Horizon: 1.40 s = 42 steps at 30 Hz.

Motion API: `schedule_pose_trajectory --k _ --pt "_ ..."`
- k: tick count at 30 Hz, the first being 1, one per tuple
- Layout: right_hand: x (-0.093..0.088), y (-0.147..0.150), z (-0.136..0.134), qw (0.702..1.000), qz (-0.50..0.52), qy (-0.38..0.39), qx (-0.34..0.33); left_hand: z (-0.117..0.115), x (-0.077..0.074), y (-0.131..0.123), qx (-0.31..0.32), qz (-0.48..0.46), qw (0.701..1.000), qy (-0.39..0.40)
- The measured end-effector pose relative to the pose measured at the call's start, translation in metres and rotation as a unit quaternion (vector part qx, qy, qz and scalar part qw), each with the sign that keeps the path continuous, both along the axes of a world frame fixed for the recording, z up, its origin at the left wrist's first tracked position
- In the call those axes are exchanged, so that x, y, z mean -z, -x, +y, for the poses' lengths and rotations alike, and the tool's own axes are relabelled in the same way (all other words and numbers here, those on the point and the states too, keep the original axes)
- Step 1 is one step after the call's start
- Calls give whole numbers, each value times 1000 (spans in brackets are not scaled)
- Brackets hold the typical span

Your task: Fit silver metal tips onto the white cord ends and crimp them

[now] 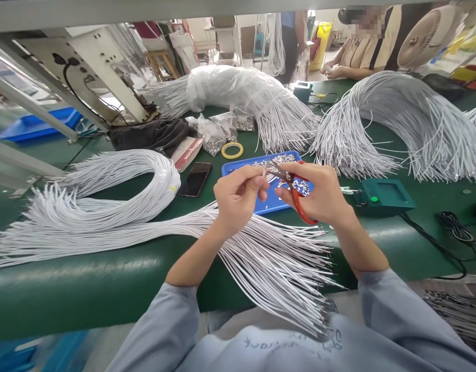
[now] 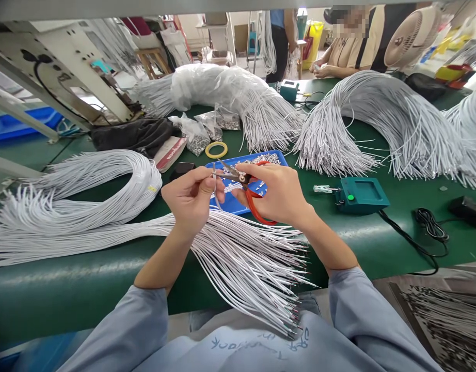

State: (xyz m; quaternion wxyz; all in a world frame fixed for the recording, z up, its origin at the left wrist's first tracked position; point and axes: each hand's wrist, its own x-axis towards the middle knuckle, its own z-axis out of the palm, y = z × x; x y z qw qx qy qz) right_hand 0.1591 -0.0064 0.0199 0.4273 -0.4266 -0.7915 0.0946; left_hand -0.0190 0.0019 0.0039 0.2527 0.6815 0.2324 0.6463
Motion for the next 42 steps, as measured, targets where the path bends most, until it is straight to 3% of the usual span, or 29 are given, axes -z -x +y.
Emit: schedule_pose_trajectory --k 7,16,25,30,38,42 --pt "2 2 -3 1000 -13 -19 10 3 0 -1 -32 64 995 -67" --pt "-1 0 -5 998 -48 -22 38 5 4 -3 -47 92 992 -76" --pt "-2 1 -5 997 -57 -19 49 7 -1 -1 -86 145 975 -145" --pt "-2 0 -5 997 -60 -12 41 7 -1 0 -70 136 981 -118" --pt "-1 3 -5 999 -29 19 -5 4 -5 3 30 128 991 -37" --pt "-4 -8 4 995 -29 92 8 11 -6 13 25 79 997 -10"
